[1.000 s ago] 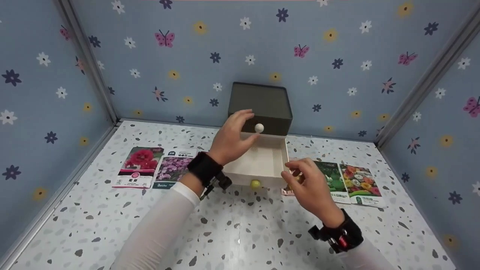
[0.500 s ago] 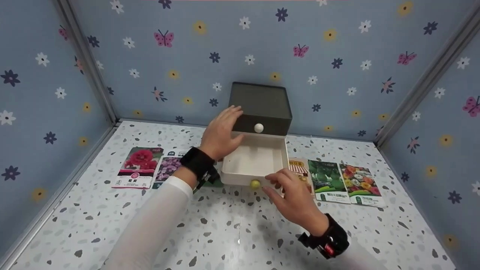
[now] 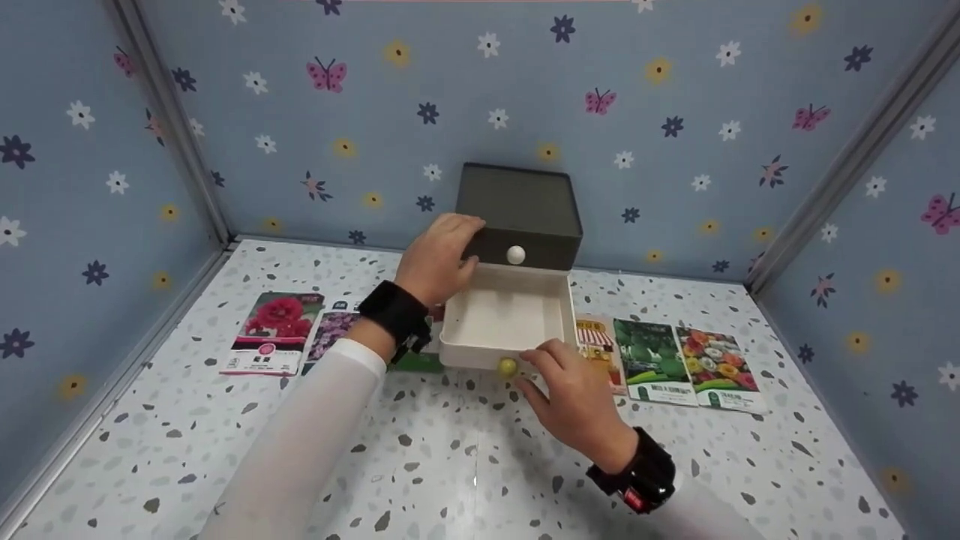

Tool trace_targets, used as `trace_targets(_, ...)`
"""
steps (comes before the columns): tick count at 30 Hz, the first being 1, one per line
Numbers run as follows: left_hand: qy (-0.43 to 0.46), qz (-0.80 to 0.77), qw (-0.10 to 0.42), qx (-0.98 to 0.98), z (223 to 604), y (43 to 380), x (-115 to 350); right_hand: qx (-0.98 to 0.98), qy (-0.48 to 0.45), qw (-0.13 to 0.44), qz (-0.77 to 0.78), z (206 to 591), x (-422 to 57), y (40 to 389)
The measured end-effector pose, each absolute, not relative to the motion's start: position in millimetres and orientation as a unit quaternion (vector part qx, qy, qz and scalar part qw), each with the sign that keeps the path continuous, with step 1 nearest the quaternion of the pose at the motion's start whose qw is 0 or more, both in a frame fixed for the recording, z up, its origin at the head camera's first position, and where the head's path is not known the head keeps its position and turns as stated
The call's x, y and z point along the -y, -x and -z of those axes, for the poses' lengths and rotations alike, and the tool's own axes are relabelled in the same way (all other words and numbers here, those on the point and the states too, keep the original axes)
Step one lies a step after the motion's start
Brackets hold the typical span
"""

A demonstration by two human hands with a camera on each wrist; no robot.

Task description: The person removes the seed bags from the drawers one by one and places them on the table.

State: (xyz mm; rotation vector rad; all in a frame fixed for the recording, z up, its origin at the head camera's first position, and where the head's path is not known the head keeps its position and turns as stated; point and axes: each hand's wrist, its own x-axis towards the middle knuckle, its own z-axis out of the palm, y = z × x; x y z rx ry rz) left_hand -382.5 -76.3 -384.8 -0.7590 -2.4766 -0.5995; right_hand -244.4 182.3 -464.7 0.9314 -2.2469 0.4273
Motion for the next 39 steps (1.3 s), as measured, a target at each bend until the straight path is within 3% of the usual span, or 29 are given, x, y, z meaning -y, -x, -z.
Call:
trace_targets(27, 0.236, 0.200, 0.250, 0.918, 367.2, 390.7, 67.4, 0.864, -0.346, 0.345, -0.117, 474.3, -162.7, 248.9)
trace_targets(39, 0.228, 0.200, 0.257, 0.918, 365.6, 390.0, 66.8, 0.875, -0.318, 0.339, -0.134, 468.5, -160.4, 270.6)
